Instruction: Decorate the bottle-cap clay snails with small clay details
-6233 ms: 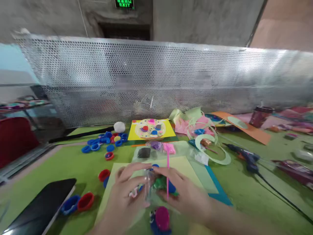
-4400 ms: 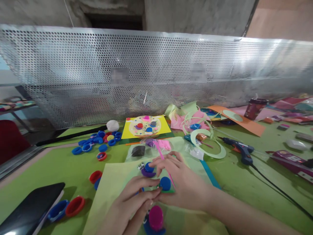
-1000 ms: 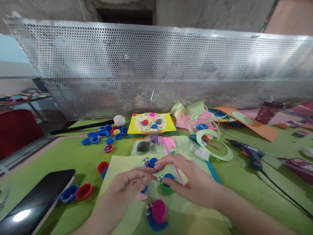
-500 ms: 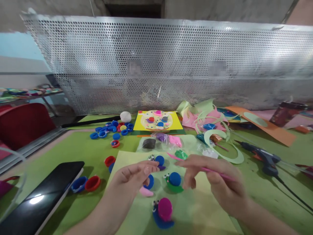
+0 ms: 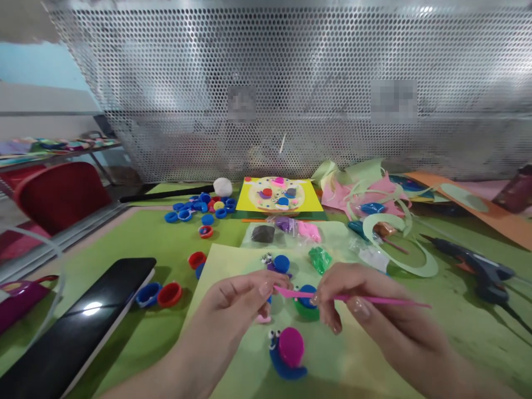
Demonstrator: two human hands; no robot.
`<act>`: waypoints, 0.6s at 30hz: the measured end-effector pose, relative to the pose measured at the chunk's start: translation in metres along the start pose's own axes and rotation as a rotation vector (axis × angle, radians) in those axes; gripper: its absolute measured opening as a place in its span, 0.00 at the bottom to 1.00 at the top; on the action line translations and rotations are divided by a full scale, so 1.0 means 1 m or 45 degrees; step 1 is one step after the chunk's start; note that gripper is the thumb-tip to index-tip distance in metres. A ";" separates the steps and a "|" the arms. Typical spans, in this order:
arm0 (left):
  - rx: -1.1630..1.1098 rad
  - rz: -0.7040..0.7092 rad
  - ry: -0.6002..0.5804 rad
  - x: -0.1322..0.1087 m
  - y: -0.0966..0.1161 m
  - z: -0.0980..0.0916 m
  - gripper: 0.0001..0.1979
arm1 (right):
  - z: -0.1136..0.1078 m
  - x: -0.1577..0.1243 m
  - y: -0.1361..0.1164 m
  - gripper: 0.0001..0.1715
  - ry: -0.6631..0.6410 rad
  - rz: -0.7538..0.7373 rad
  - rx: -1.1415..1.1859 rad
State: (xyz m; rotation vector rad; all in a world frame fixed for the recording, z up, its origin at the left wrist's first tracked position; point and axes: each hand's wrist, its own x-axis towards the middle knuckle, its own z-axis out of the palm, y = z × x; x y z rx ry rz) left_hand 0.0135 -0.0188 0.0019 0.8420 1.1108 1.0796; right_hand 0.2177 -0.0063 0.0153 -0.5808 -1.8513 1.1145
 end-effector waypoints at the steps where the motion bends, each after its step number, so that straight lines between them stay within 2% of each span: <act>1: 0.013 -0.007 -0.001 0.000 0.000 0.000 0.12 | 0.000 -0.001 0.000 0.11 0.004 0.002 0.009; 6: 0.041 0.000 -0.008 -0.002 0.002 0.000 0.09 | 0.000 -0.003 0.003 0.13 0.065 -0.018 0.033; 13: 0.009 0.034 -0.060 -0.002 0.002 -0.001 0.07 | -0.001 -0.002 0.002 0.13 0.055 -0.001 0.066; 18: 0.083 0.123 -0.113 -0.002 0.005 0.000 0.05 | -0.001 0.001 0.001 0.14 0.037 0.049 0.150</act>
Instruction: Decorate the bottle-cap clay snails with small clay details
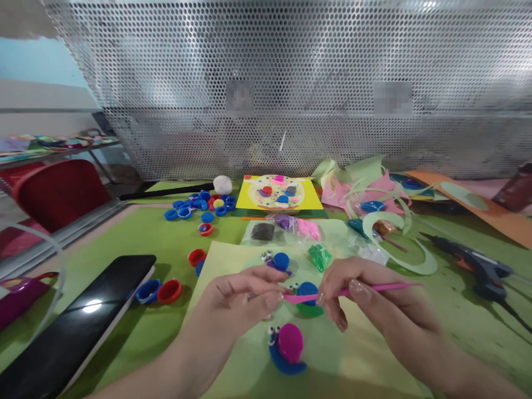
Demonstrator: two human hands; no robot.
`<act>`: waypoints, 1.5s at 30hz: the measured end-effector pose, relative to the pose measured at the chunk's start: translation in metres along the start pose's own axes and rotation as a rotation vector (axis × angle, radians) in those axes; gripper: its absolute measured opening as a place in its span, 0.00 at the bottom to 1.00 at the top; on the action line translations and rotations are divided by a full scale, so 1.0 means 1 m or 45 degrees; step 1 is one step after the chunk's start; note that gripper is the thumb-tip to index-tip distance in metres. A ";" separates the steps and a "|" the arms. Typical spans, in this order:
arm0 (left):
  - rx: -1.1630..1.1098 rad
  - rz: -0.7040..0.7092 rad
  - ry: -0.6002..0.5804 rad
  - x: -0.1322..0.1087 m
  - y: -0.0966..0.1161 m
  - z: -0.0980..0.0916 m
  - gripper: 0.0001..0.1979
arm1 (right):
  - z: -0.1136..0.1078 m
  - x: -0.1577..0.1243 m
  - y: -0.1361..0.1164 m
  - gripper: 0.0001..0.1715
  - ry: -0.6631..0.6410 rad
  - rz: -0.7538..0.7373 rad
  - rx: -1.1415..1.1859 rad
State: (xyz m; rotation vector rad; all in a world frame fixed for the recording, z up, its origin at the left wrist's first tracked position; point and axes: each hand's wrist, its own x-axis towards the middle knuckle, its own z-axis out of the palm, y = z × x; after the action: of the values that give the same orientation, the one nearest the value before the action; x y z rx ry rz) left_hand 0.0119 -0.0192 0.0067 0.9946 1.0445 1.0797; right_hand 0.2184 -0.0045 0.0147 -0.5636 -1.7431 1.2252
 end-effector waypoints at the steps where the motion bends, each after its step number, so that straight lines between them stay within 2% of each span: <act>1: 0.000 0.013 -0.008 0.000 0.000 0.000 0.05 | 0.000 0.000 0.000 0.14 -0.001 0.009 0.023; 14: -0.068 -0.011 -0.025 -0.002 0.000 -0.001 0.06 | 0.001 0.002 -0.005 0.14 -0.017 0.174 0.249; 22: -0.026 -0.045 -0.148 -0.002 0.005 -0.001 0.05 | -0.003 0.005 0.001 0.14 -0.011 0.277 0.479; 31: 0.042 -0.045 -0.126 -0.001 0.004 0.001 0.09 | -0.003 0.006 -0.001 0.13 -0.029 0.321 0.559; 36: 0.106 -0.029 -0.151 -0.002 0.007 0.000 0.06 | -0.003 0.005 -0.001 0.13 -0.023 0.304 0.571; 38: 0.278 0.007 -0.155 0.000 0.009 -0.003 0.08 | -0.005 0.005 -0.001 0.14 -0.014 0.299 0.555; 40: 0.715 0.092 -0.140 0.005 0.011 -0.008 0.16 | -0.009 0.006 0.001 0.14 0.000 0.279 0.511; 42: 1.241 0.214 -0.121 0.014 0.011 -0.014 0.20 | -0.013 0.009 0.004 0.13 0.010 0.269 0.444; 45: 1.620 0.310 -0.120 0.026 0.007 -0.022 0.20 | -0.020 0.014 0.011 0.14 -0.010 0.315 0.290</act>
State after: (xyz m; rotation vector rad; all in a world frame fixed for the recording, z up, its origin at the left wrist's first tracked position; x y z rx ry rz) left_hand -0.0067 0.0100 0.0049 2.1874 1.5723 0.4362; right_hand 0.2272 0.0204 0.0129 -0.6521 -1.5457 1.5771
